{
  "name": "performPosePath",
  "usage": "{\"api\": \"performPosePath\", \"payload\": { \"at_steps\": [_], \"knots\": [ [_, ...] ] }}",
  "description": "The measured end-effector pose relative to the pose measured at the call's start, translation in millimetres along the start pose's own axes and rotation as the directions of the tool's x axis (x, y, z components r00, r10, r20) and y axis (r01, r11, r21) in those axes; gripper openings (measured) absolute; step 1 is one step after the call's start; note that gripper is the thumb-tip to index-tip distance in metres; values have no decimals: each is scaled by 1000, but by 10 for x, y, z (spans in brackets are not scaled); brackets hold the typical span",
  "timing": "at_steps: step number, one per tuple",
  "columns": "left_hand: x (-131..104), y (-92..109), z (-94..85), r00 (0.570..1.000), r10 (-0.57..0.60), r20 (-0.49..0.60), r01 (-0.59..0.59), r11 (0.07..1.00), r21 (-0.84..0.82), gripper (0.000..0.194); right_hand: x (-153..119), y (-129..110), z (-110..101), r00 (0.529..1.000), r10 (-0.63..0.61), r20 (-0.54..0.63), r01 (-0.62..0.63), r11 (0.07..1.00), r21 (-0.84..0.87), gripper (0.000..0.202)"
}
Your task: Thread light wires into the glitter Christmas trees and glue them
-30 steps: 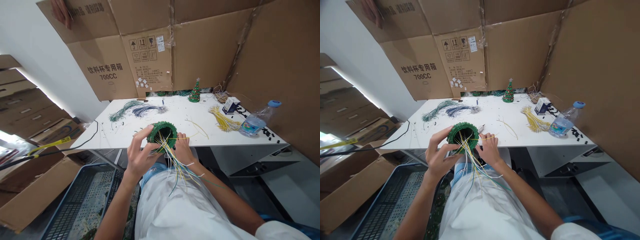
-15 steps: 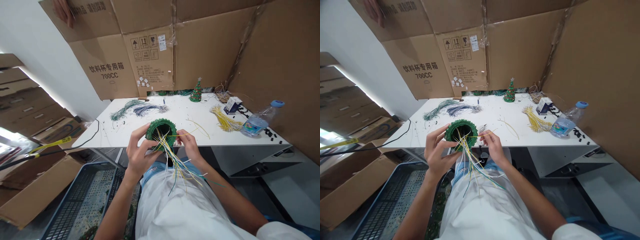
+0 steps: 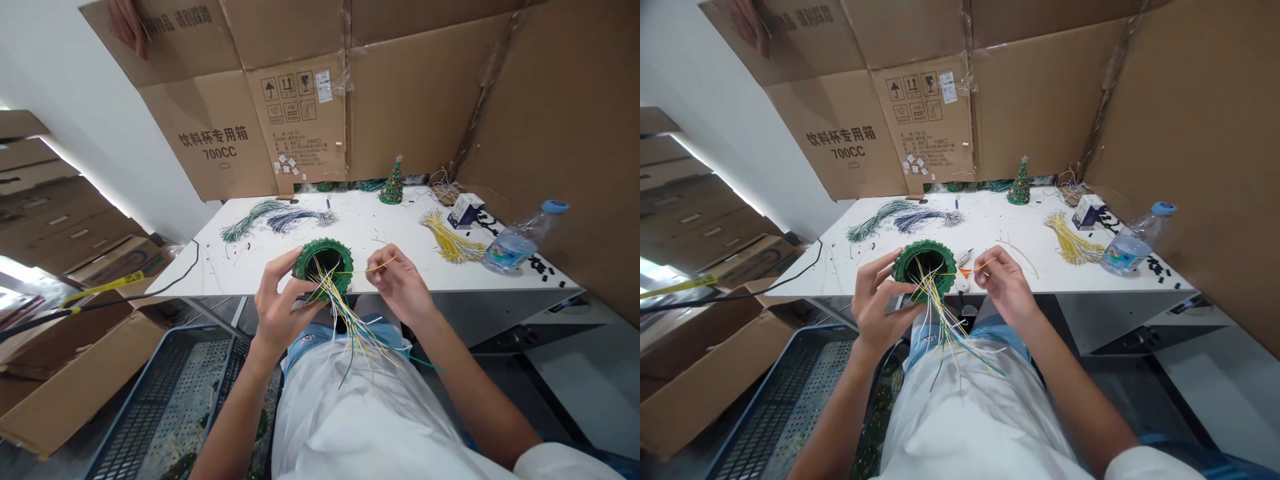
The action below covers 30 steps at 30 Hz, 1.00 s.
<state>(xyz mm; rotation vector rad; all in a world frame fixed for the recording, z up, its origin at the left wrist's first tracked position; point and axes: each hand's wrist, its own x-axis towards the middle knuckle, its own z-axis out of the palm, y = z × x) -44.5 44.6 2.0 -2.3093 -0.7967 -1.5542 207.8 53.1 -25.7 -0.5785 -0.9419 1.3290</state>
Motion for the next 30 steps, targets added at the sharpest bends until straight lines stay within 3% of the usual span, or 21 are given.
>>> {"api": "performPosePath", "payload": {
  "at_steps": [4,7,10,13,15,19,22,24,25,27,30],
  "knots": [
    [6,-9,-3,1000,-6,-14,6,1000,2,28,153,-140,-272,986,-23,-162,63,967,246,15],
    [-1,-16,0,1000,0,-20,0,1000,0,29,254,-157,-503,964,-100,-248,156,963,218,24],
    [-19,-18,9,1000,5,-23,-5,1000,-25,30,308,-59,-629,922,-165,-350,170,985,-17,20],
    [-36,-12,16,1000,7,-25,-8,999,-47,30,303,83,-606,866,-274,-418,128,930,-344,35],
    [-43,-9,14,1000,7,-23,-8,999,-51,29,269,149,-529,882,-291,-369,88,873,-479,43],
    [-44,-3,-7,1000,14,-9,-15,999,-52,25,151,173,-300,963,-244,-109,112,739,-664,52],
    [-41,25,-11,999,18,-32,-21,997,-69,23,36,141,-94,1000,7,29,9,859,-513,53],
    [-44,57,1,998,10,-67,-15,997,-77,23,-55,111,53,959,225,175,-164,937,-307,60],
    [-48,72,12,997,4,-83,-11,997,-80,23,-103,95,125,910,307,277,-248,941,-230,66],
    [-56,95,35,996,3,-84,-10,996,-90,23,-201,67,258,844,364,394,-344,931,-123,72],
    [-55,104,53,1000,5,-27,-9,992,-125,25,-322,49,401,852,353,387,-378,926,-12,72]
  ]
}}
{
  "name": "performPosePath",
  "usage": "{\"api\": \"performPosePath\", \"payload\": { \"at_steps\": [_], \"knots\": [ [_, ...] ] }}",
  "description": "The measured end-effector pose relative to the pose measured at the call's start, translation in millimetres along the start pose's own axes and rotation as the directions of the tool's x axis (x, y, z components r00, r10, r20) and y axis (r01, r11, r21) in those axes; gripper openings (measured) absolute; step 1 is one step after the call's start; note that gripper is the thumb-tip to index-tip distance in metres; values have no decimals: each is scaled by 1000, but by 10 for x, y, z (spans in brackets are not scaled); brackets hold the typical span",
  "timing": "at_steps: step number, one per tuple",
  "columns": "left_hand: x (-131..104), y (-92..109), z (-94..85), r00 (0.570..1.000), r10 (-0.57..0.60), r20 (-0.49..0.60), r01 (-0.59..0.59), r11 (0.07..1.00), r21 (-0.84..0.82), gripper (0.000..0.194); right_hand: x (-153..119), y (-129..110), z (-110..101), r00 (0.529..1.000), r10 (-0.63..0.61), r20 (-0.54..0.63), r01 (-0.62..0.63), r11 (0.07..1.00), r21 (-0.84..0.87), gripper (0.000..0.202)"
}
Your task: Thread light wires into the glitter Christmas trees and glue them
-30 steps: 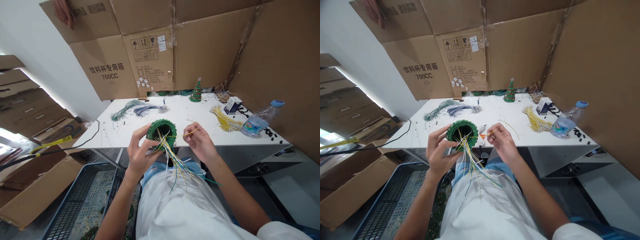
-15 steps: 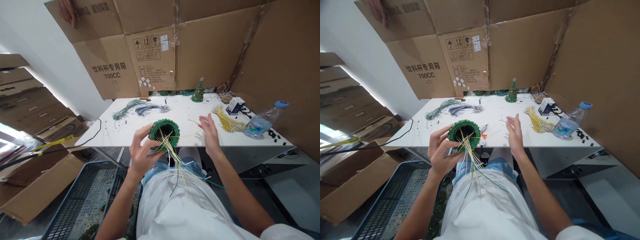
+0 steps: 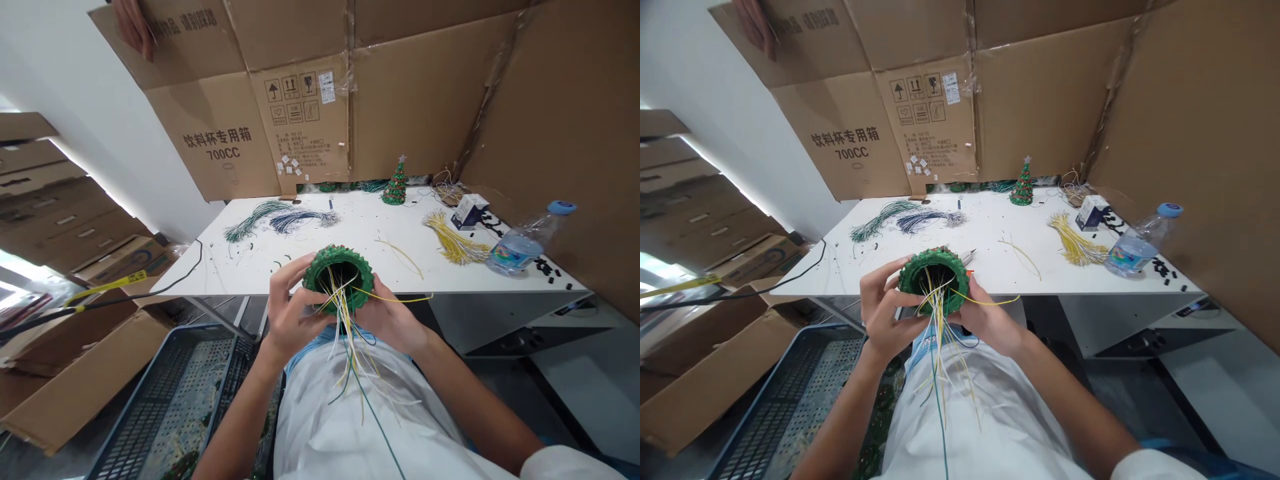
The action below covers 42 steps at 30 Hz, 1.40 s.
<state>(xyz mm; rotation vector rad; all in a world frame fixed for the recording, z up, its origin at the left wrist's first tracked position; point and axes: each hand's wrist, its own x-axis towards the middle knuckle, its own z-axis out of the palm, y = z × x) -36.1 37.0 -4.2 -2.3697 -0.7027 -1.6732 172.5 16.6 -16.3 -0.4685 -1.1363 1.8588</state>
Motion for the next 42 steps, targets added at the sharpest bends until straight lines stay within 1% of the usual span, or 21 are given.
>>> {"api": "performPosePath", "payload": {
  "at_steps": [4,6,7,8,10,12,13,15,17,20,22,24,28,32,37,42],
  "knots": [
    [65,-9,-73,992,-43,123,43,999,-2,38,-24,48,97,996,-57,-67,61,997,52,66],
    [119,-16,-150,979,-60,194,61,998,0,49,-22,69,104,982,-118,-150,125,991,39,61],
    [146,-21,-192,972,-65,227,70,997,-13,54,-22,78,101,966,-156,-205,163,986,17,61],
    [170,-27,-232,961,-73,267,85,996,-33,58,-24,86,94,946,-191,-263,195,981,-12,63],
    [205,-42,-294,931,-89,355,119,991,-65,60,-35,101,78,907,-230,-353,219,973,-70,76],
    [220,-54,-320,903,-103,417,145,987,-69,53,-52,109,70,885,-236,-402,207,972,-115,89],
    [221,-56,-316,900,-109,423,152,986,-71,50,-60,110,73,876,-245,-416,204,969,-140,93],
    [216,-41,-279,911,-125,393,173,981,-89,45,-70,105,89,857,-282,-431,219,957,-191,94],
    [207,3,-214,925,-156,346,209,970,-122,39,-72,94,109,847,-306,-434,232,949,-216,91],
    [181,115,-89,937,-208,280,258,954,-154,26,-70,69,122,859,-300,-416,243,952,-185,88],
    [154,201,-2,950,-240,200,274,948,-162,19,-74,52,122,866,-299,-401,257,954,-157,87],
    [121,278,77,954,-267,138,286,948,-143,14,-81,37,128,872,-299,-387,258,954,-155,87],
    [70,390,181,956,-291,50,294,951,-97,19,-94,18,187,877,-283,-389,231,957,-174,85],
    [52,447,219,959,-281,-27,279,959,-58,17,-100,30,260,863,-249,-439,247,967,-65,85],
    [41,452,233,970,-233,-71,233,972,-13,19,-115,53,310,878,-234,-419,271,962,30,86],
    [31,444,245,969,-226,-97,227,974,-4,24,-131,44,355,877,-234,-420,308,945,115,85]
  ]
}}
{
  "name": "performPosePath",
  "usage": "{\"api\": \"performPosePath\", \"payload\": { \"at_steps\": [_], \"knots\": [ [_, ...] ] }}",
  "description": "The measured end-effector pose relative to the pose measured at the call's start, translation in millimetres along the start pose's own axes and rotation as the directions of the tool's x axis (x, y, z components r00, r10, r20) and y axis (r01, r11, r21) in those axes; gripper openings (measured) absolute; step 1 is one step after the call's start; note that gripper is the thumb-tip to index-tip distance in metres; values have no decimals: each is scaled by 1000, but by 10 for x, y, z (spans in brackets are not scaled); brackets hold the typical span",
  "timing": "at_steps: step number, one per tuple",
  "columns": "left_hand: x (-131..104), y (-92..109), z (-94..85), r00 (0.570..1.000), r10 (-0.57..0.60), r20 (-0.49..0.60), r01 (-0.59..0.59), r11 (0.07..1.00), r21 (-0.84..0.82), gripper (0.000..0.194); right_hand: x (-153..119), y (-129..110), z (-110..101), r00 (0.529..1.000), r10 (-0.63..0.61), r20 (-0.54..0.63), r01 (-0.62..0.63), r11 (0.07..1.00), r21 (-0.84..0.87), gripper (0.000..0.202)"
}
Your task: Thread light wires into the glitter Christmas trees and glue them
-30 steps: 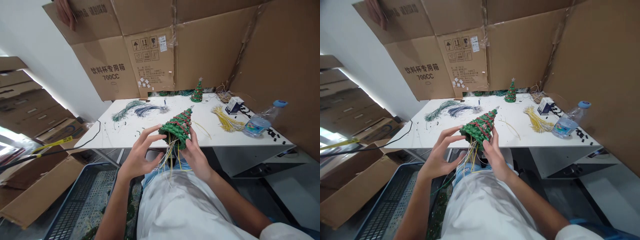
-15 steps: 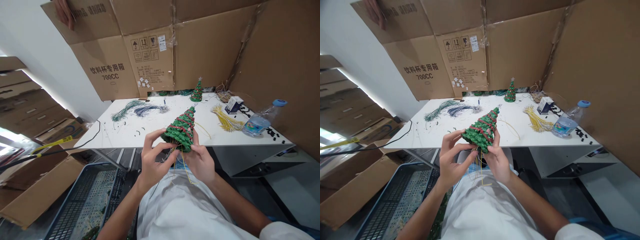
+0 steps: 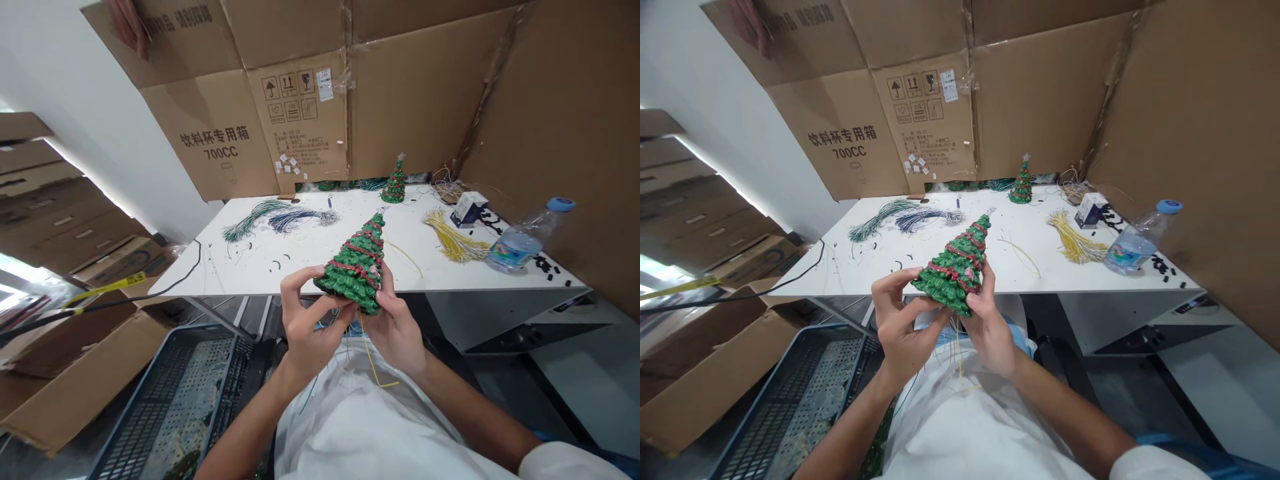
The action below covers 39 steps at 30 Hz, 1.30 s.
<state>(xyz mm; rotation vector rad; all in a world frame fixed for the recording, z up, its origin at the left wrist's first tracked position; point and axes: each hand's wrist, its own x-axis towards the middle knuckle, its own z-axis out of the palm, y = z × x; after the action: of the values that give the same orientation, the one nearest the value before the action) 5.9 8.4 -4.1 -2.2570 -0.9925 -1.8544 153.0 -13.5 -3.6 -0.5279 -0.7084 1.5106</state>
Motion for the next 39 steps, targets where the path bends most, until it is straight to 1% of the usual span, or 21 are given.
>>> {"api": "performPosePath", "payload": {
  "at_steps": [4,11,15,18,22,26,27,28,31,33,35,37,39],
  "knots": [
    [-4,-13,4,1000,11,-2,-11,1000,-10,27,-2,12,11,1000,-10,19,10,1000,-5,93],
    [-1,-28,14,1000,1,3,-1,999,-48,29,21,15,2,998,-31,49,33,998,-45,102],
    [1,-34,22,1000,6,0,-6,999,-54,26,29,16,-10,998,-42,53,46,997,-68,108],
    [10,-48,11,1000,6,8,-5,999,-53,24,29,19,-7,998,-38,48,41,997,-66,108],
    [53,-52,-53,998,5,66,1,996,-90,25,24,3,6,999,-38,19,39,999,-37,103],
    [90,-49,-107,983,-61,173,87,986,-143,23,21,-23,10,998,-60,-30,58,997,-53,97],
    [88,-53,-105,978,-87,191,119,980,-160,29,21,-30,10,996,-77,-36,75,996,-49,94],
    [81,-60,-96,973,-117,197,153,971,-184,39,21,-36,10,995,-95,-40,93,995,-43,90],
    [42,-82,-49,964,-223,142,256,925,-282,78,25,-58,3,994,-107,-23,106,993,-43,83],
    [24,-94,-31,945,-306,116,328,890,-318,95,36,-75,-18,994,-108,19,109,991,-82,83],
    [27,-111,-35,915,-376,148,404,859,-315,103,59,-93,-57,986,-138,92,150,978,-145,84],
    [48,-145,-52,895,-397,202,443,838,-319,101,89,-112,-113,965,-183,186,223,949,-222,82],
    [77,-197,-68,909,-348,229,411,840,-355,94,117,-134,-170,936,-232,264,312,895,-320,78]
  ]
}}
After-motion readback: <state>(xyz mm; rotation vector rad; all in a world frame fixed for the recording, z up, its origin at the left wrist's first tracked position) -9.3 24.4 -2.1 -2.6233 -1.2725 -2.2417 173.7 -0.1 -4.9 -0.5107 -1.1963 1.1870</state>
